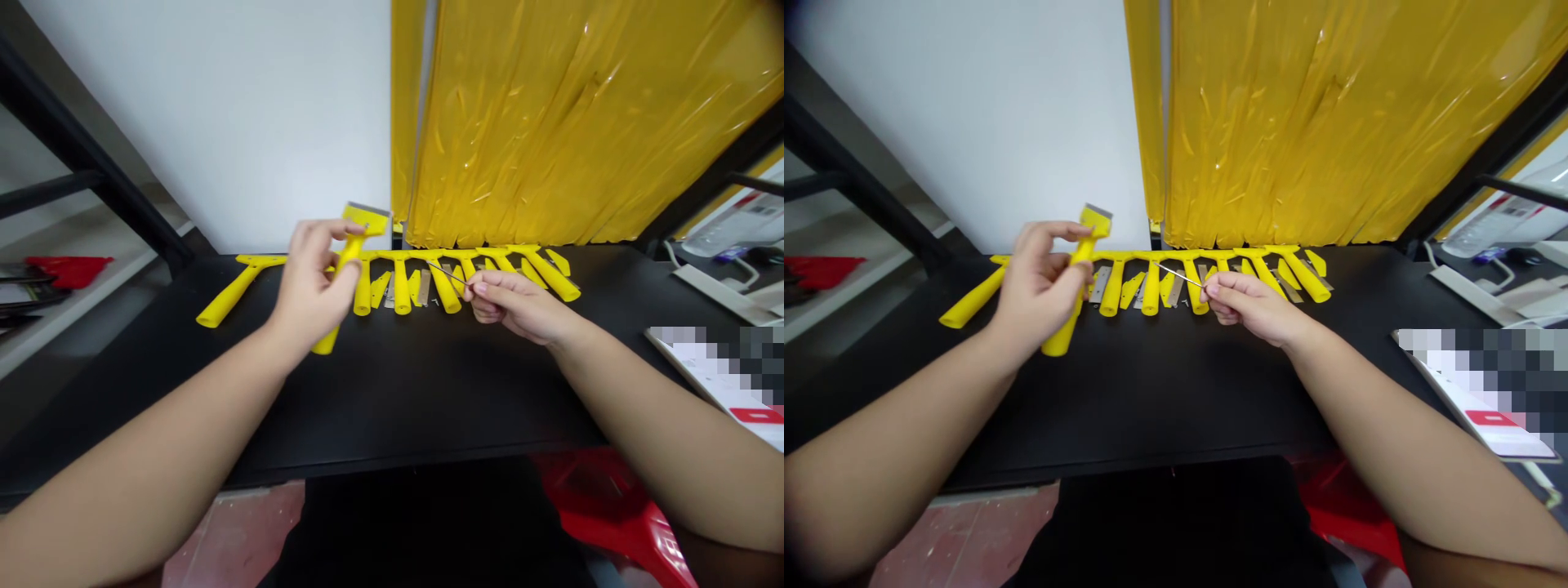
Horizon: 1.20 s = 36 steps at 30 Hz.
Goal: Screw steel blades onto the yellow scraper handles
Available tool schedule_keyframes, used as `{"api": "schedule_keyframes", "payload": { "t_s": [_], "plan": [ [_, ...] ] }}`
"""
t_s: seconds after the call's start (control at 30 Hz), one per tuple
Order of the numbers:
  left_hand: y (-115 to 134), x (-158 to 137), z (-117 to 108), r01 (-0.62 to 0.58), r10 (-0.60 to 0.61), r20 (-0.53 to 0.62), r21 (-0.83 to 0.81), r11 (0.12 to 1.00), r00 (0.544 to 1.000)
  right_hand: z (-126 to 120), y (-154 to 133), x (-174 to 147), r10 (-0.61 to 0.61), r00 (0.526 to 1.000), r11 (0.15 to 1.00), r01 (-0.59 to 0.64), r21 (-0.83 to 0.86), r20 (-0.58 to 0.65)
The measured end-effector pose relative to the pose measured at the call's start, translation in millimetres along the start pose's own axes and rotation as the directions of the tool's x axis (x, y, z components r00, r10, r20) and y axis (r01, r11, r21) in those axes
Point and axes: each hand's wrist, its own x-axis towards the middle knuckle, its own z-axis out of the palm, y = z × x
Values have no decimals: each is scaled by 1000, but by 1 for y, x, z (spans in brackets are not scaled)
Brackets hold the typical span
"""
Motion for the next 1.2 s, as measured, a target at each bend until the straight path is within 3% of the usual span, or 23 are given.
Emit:
{"api": "schedule_keyframes", "payload": {
  "t_s": [0.1,0.17,0.27,0.37,0.53,0.67,0.9,1.2],
  "plan": [
    [-19,24,-29,107,-99,-45,264,959,994,-2,-3,0,-29,999,999,27,-47,-40],
    [-30,36,-46,197,-215,-15,464,864,976,-3,-2,0,-45,998,996,41,-81,-51],
    [-47,44,-60,292,-450,60,683,669,891,-4,-1,1,-57,997,990,49,-135,-55],
    [-60,44,-60,306,-611,91,801,514,787,-6,1,1,-56,997,980,44,-193,-57],
    [-75,43,-58,309,-677,73,851,425,732,-8,0,1,-59,996,971,42,-236,-64],
    [-84,43,-59,314,-690,68,856,412,721,-8,0,0,-57,997,962,40,-271,-54],
    [-104,40,-49,280,-685,181,817,504,706,-8,0,0,-61,997,948,42,-315,-48],
    [-110,38,-47,310,-655,133,800,514,744,-4,-2,0,-46,998,932,28,-361,-41]
  ]
}}
